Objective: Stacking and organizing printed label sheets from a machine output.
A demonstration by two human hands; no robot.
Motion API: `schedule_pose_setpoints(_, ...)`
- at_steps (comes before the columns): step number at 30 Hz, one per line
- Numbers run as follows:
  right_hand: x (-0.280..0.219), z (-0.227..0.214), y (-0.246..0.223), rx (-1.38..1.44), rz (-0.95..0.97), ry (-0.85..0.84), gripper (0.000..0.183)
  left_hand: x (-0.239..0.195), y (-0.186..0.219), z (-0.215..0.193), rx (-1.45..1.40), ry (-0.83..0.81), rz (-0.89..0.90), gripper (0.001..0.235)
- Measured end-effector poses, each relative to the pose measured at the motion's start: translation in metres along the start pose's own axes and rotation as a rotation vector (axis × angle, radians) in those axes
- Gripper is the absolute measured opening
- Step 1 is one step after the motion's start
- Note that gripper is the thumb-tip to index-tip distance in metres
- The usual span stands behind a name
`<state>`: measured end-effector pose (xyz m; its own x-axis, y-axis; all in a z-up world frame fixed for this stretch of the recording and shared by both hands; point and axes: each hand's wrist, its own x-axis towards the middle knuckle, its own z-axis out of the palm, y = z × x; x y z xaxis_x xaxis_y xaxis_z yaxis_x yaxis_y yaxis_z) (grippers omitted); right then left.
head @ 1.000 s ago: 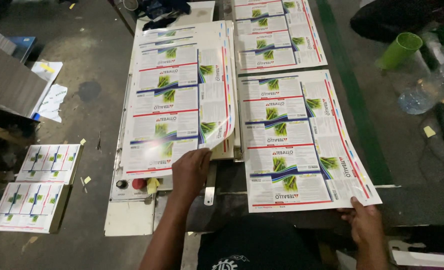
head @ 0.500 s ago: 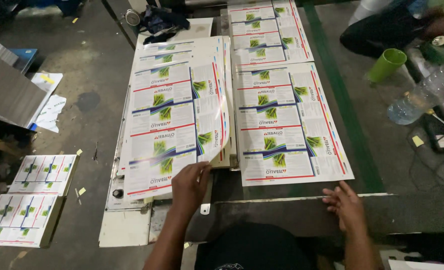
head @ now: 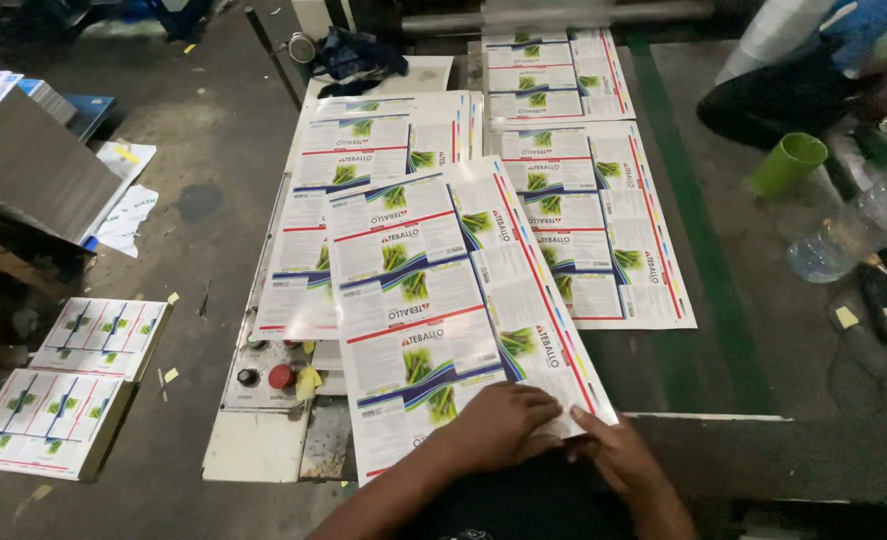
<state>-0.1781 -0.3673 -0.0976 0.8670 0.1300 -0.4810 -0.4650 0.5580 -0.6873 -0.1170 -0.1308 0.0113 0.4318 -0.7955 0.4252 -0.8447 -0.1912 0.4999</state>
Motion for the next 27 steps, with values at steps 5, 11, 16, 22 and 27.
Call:
schedule_pose_setpoints(5, -0.007, -0.047, -0.009, -0.117, -0.181, 0.210, 0.042, -0.020, -0.045, -0.034, 0.194, 0.038, -0.264, 0.024)
schedule_pose_setpoints(11, -0.028, -0.090, -0.028, -0.157, -0.377, 0.517, 0.036, -0.051, -0.083, -0.076, 0.388, 0.140, -0.518, 0.035)
schedule_pose_setpoints(16, -0.041, -0.122, -0.047, -0.150, -0.400, 0.634, 0.035, -0.063, -0.097, -0.086, 0.577, 0.043, -0.548, 0.072)
schedule_pose_setpoints(22, -0.055, -0.168, -0.035, -0.166, -0.285, 0.756, 0.042, -0.060, -0.098, -0.103, 0.561, -0.030, -0.590, 0.015)
schedule_pose_setpoints(27, -0.069, -0.164, -0.030, -0.200, -0.224, 0.832, 0.038, -0.059, -0.112, -0.115, 0.615, 0.156, -0.533, 0.010)
